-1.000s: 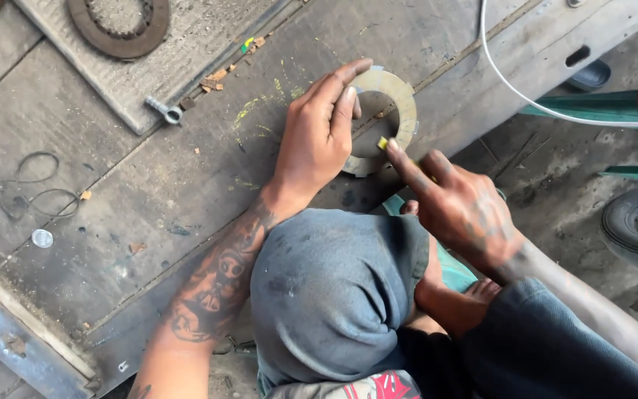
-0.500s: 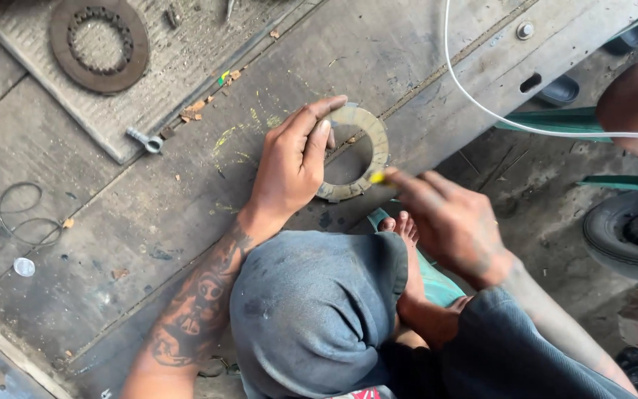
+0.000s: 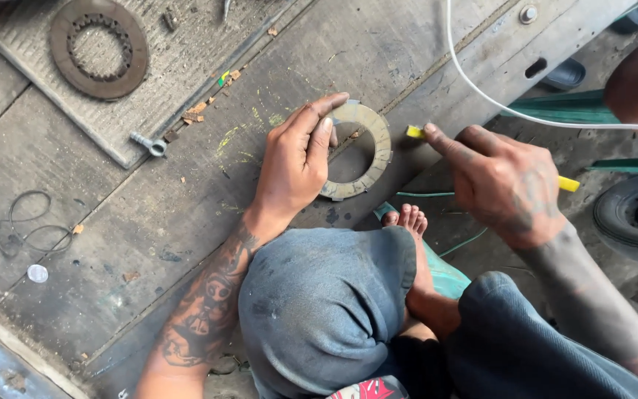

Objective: Scraping old gasket material from a circular motorcycle engine part using a small hand tool.

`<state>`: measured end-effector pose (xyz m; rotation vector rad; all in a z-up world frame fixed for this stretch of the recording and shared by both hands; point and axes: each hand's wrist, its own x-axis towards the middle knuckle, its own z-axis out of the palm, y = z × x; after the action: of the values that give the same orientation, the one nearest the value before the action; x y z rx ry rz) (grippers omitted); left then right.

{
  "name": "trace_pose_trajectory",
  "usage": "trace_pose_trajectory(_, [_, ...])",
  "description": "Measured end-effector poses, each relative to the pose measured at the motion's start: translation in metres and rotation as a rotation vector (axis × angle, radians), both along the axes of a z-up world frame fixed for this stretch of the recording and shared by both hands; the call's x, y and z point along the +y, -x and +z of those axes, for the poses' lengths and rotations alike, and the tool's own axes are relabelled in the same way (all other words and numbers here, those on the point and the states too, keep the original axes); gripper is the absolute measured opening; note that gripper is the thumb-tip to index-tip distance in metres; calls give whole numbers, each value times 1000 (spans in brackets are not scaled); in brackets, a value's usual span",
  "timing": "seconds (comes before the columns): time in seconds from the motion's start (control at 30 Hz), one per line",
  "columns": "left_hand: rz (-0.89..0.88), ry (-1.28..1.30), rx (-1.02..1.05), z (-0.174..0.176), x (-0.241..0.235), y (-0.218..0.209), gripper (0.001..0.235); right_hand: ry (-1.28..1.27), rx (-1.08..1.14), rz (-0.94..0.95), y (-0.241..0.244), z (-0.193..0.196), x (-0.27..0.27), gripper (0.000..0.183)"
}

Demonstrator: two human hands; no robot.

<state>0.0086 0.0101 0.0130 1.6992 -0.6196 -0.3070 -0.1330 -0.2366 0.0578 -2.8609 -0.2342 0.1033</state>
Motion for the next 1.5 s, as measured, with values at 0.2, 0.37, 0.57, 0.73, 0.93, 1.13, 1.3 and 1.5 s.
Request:
trace_pose_trajectory(0.2, [-8, -2, 14, 0, -1, -2, 31, -232, -34, 134, -8, 0, 17, 36])
trace_pose_trajectory(0.37, [-16, 13, 14, 2, 0, -2, 32, -247, -97, 88, -2, -2, 17, 30])
trace_pose_trajectory(0.57, [-14, -7, 13, 1, 1, -2, 32, -233, -140, 145, -15, -15, -2, 34])
trace_pose_trajectory(0.73, [-25, -22, 24, 5, 1, -3, 31, -276, -133, 177, -16, -9, -10, 35])
trace_pose_trajectory(0.93, [-29, -30, 36, 4, 1, -4, 32, -255, -180, 223, -22, -15, 3, 41])
trace_pose_trajectory(1.13, [-18, -21, 36, 2, 1, -3, 32, -261, -133, 220, -21, -12, 11, 40])
trace_pose_trajectory(1.3, [-24, -13, 44, 3, 2, -3, 32, -290, -108, 203, -21, -16, 13, 42])
trace_pose_trajectory(1.5, [-16, -11, 39, 3, 2, -4, 31, -267, -116, 163, -23, -22, 13, 40])
